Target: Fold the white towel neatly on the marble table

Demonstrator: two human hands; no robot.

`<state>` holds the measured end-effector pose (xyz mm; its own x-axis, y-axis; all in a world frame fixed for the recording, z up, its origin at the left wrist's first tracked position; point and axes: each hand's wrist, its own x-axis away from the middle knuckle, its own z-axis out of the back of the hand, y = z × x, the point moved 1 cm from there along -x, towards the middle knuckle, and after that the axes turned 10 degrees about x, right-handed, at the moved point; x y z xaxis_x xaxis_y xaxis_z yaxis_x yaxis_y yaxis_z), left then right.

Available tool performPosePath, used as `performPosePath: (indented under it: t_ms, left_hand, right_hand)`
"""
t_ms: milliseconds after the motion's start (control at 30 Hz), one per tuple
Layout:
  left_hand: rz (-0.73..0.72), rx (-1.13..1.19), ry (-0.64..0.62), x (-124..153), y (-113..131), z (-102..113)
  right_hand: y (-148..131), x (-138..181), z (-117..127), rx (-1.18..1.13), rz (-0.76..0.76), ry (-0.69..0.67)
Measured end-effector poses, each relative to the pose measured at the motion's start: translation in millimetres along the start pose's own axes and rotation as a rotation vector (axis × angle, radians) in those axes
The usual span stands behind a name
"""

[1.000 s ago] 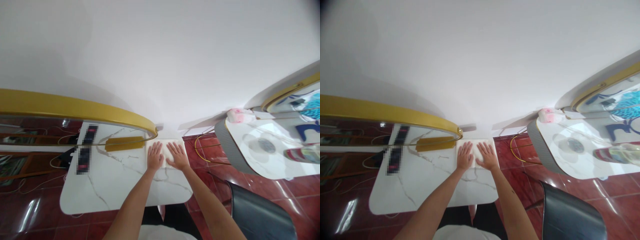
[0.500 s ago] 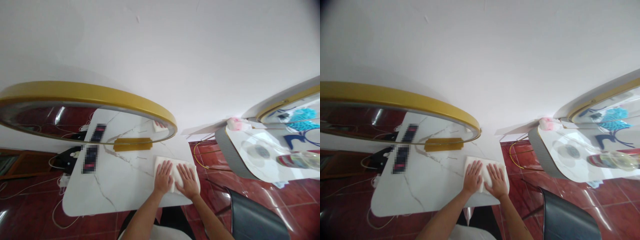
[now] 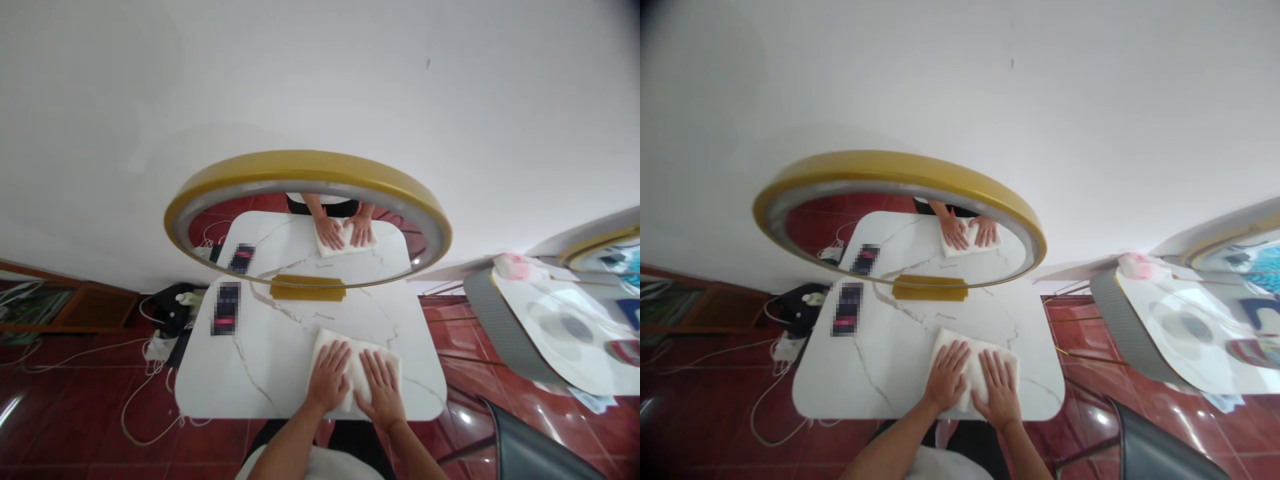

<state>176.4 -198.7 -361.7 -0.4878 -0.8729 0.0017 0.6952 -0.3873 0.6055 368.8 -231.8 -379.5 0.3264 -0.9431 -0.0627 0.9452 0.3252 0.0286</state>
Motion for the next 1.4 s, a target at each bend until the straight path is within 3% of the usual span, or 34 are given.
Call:
performPosePath:
  t_ms: [267, 433, 800, 1067, 1400]
  left_hand:
    - [0.093, -0.052, 0.053, 45, -62, 44]
    - [0.136, -0.1, 0.11, 53, -87, 64]
    - [0.127, -0.117, 0.109, 25, -116, 85]
    - [0.143, -0.118, 0.143, 3, -122, 93]
    - [0.158, -0.133, 0.143, -3, -122, 95]
  right_hand:
    - [-74, -45, -4, -0.035, 0.131, 0.01]
    - [-102, -72, -7, -0.041, 0.157, 0.022]
    - [-104, -117, -11, -0.015, 0.179, 0.037]
    - [-100, -139, -11, -0.023, 0.169, 0.029]
    - [-99, -147, -11, -0.035, 0.15, 0.064]
